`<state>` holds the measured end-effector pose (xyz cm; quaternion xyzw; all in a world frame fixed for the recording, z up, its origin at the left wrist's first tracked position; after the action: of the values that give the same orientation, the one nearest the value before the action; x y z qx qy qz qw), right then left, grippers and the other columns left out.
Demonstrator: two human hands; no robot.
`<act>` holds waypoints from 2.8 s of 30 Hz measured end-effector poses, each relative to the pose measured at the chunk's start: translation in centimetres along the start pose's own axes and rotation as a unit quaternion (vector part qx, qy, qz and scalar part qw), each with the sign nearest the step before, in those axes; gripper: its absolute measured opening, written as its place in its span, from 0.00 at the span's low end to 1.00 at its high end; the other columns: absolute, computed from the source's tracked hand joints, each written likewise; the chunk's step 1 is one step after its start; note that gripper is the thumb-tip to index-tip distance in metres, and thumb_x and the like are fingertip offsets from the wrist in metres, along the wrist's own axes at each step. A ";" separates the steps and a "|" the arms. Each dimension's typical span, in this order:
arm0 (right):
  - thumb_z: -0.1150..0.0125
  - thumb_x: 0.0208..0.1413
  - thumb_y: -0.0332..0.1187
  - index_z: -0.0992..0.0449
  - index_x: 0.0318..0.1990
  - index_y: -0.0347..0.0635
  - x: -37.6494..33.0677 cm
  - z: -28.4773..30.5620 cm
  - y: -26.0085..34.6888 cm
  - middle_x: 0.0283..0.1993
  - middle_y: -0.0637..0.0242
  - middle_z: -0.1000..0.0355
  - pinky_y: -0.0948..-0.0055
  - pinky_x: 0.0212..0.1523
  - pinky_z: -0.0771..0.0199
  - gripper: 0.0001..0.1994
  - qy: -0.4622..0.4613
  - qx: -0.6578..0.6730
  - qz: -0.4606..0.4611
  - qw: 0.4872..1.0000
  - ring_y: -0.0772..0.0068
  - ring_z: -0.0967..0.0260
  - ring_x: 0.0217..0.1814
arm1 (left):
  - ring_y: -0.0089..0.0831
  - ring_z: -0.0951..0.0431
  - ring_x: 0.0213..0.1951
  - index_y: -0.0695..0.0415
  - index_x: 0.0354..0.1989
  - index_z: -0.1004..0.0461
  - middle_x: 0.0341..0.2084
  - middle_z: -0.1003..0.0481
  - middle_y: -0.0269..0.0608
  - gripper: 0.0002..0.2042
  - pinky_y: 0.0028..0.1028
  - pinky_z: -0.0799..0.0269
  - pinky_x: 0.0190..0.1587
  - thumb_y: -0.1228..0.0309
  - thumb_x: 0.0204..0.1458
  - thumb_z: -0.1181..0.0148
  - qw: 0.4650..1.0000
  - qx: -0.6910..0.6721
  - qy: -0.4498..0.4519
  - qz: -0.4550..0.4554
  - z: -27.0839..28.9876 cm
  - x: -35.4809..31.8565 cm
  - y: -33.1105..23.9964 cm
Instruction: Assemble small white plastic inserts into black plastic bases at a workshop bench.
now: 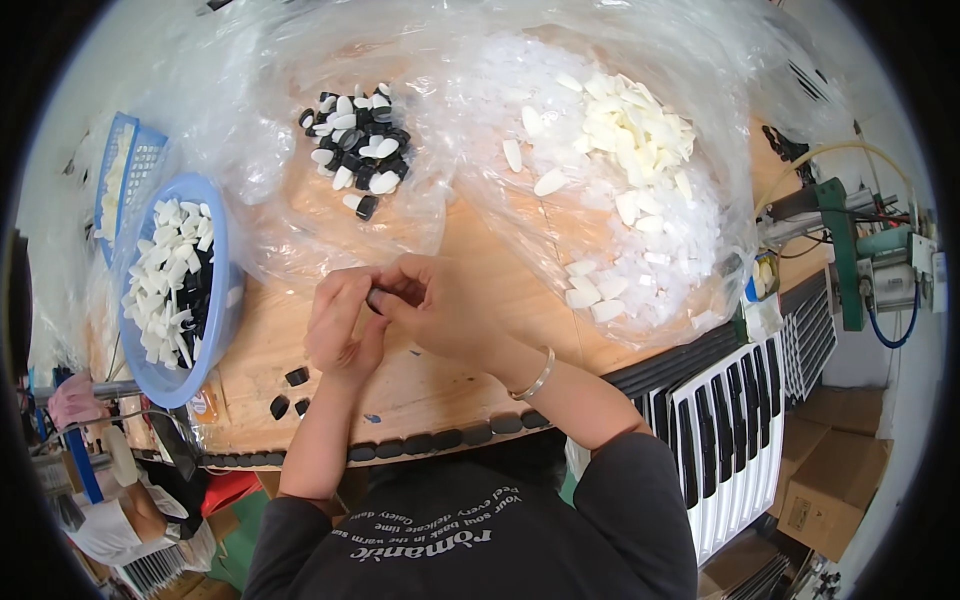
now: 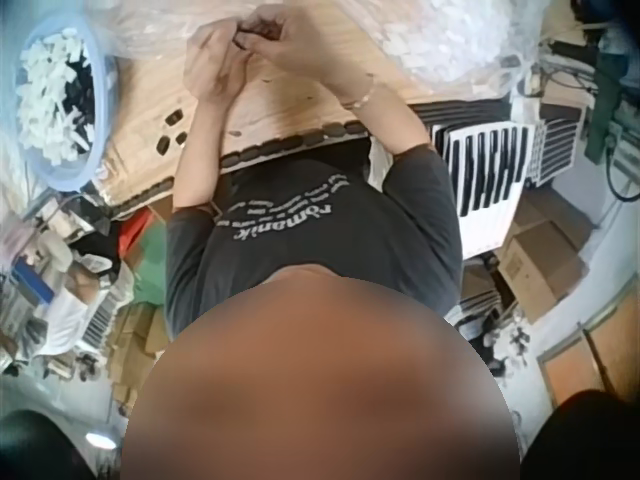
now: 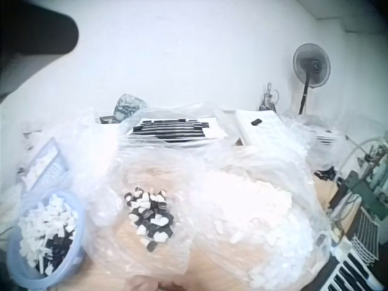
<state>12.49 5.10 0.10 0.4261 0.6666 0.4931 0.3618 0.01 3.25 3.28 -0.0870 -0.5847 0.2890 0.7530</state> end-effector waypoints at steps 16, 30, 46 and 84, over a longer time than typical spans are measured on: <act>0.38 0.45 0.24 0.20 0.32 0.36 5.9 21.6 4.4 0.30 0.54 0.23 0.69 0.36 0.25 0.05 -0.222 -0.623 -0.004 0.750 0.60 0.24 0.32 | 0.37 0.27 0.48 0.66 0.48 0.28 0.44 0.25 0.47 0.24 0.31 0.32 0.53 0.87 0.36 0.36 0.990 0.003 0.004 0.144 1.1 -0.5 2.2; 0.36 0.44 0.25 0.23 0.31 0.36 3.4 17.9 5.0 0.32 0.55 0.26 0.64 0.40 0.26 0.06 -0.283 -0.672 0.074 0.681 0.54 0.27 0.36 | 0.37 0.27 0.49 0.65 0.48 0.27 0.44 0.24 0.47 0.24 0.31 0.32 0.54 0.87 0.36 0.35 0.984 -0.046 0.005 0.174 0.8 -1.0 2.6; 0.35 0.46 0.18 0.23 0.39 0.36 -1.4 -1.4 4.1 0.38 0.58 0.24 0.74 0.35 0.20 0.11 -0.118 -0.366 0.430 0.817 0.65 0.23 0.37 | 0.43 0.23 0.40 0.64 0.45 0.26 0.38 0.23 0.49 0.22 0.31 0.27 0.42 0.84 0.36 0.33 0.984 0.029 -0.017 0.177 0.2 -1.2 1.7; 0.38 0.54 0.24 0.24 0.41 0.34 0.5 1.0 0.9 0.38 0.63 0.24 0.78 0.41 0.24 0.08 -0.078 0.045 0.024 0.996 0.77 0.27 0.41 | 0.43 0.23 0.39 0.65 0.46 0.27 0.38 0.24 0.50 0.23 0.31 0.26 0.41 0.85 0.35 0.34 0.995 0.066 0.002 0.079 -0.1 -1.0 0.9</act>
<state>13.45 6.02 0.68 0.4952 0.6471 0.4368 0.3811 -0.34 3.47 2.04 -0.0836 -0.5539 0.3850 0.7335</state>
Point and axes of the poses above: each hand's wrist, its own x-axis towards the middle knuckle, its own z-axis out of the back of the hand, y = z × x, the point moved 5 cm from there along x, towards the middle knuckle
